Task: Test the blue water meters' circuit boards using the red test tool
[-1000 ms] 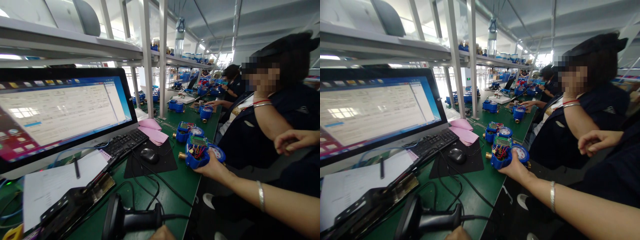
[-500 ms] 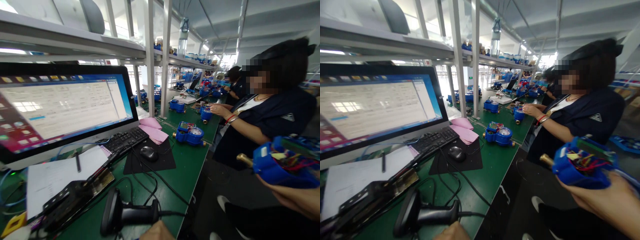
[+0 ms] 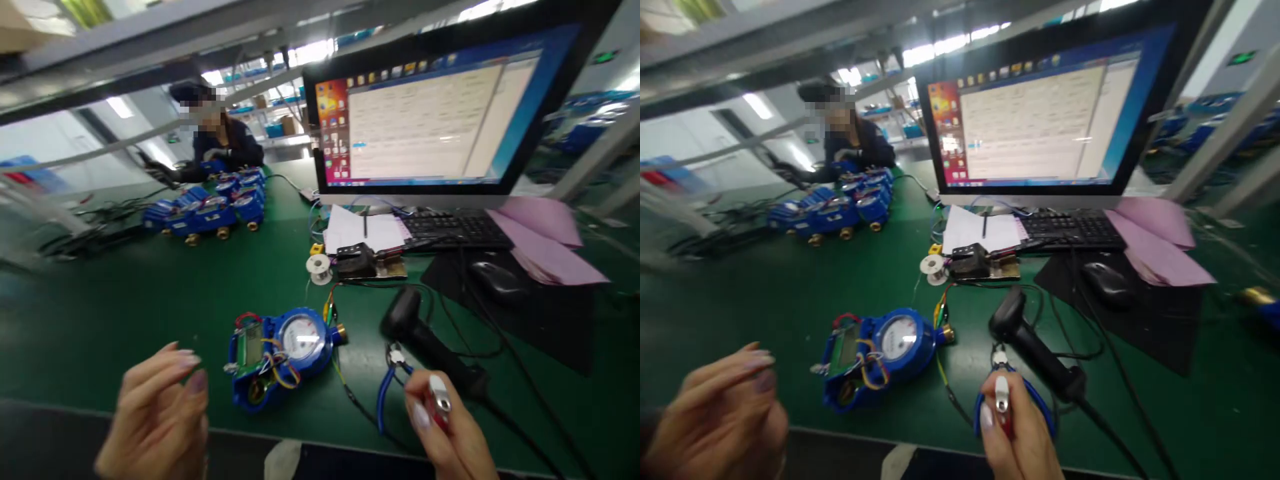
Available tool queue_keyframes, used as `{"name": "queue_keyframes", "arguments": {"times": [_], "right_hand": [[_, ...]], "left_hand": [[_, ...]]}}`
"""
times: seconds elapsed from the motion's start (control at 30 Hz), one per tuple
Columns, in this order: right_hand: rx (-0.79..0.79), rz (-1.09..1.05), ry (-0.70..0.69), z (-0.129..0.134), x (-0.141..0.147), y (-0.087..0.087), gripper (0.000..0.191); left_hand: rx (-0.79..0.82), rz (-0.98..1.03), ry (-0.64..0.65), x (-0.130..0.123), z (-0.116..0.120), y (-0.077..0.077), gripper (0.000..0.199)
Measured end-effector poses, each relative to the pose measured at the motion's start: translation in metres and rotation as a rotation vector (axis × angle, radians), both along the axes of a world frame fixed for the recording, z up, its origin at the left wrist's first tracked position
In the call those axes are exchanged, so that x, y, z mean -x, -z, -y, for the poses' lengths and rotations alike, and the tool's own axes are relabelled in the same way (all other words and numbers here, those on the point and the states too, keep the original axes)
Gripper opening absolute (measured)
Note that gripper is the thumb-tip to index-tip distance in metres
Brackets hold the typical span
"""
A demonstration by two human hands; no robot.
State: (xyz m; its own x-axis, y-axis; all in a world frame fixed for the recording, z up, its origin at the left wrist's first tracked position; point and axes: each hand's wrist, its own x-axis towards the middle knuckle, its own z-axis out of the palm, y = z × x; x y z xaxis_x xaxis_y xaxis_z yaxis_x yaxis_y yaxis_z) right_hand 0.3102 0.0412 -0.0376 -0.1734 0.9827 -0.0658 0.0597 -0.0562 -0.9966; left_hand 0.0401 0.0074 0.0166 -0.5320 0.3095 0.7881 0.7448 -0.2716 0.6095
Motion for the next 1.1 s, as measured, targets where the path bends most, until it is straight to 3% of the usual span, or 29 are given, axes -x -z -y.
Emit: {"name": "queue_keyframes", "arguments": {"times": [0.17,0.27,0.37,0.5,0.63,0.9,1.0,1.1], "right_hand": [[0.381,-0.470,-0.406,0.001,0.049,-0.028,0.041],[0.668,-0.748,-0.579,-0.001,0.074,-0.034,0.036],[0.986,-0.873,-0.665,-0.001,0.092,-0.034,0.036],[1.257,-0.899,-0.827,0.000,0.111,-0.033,0.063],[1.350,-0.889,-0.776,-0.001,0.123,-0.034,0.069],[1.367,-0.915,-0.720,-0.002,0.128,-0.031,0.068],[1.308,-0.914,-0.691,0.000,0.125,-0.028,0.065],[1.144,-0.909,-0.598,0.004,0.121,-0.030,0.048]], "left_hand": [[0.143,-0.304,0.013,-0.014,0.012,0.019,0.021],[0.218,-0.376,-0.042,-0.017,0.015,0.023,0.021],[0.316,-0.418,-0.071,-0.013,0.018,0.024,0.018],[0.422,-0.426,-0.075,-0.009,0.018,0.026,0.016],[0.436,-0.401,-0.050,-0.011,0.017,0.030,0.012],[0.371,-0.381,-0.011,-0.013,0.014,0.039,0.012],[0.330,-0.334,-0.024,-0.012,0.015,0.043,0.014],[0.239,-0.267,-0.054,-0.010,0.016,0.044,0.013]]}}
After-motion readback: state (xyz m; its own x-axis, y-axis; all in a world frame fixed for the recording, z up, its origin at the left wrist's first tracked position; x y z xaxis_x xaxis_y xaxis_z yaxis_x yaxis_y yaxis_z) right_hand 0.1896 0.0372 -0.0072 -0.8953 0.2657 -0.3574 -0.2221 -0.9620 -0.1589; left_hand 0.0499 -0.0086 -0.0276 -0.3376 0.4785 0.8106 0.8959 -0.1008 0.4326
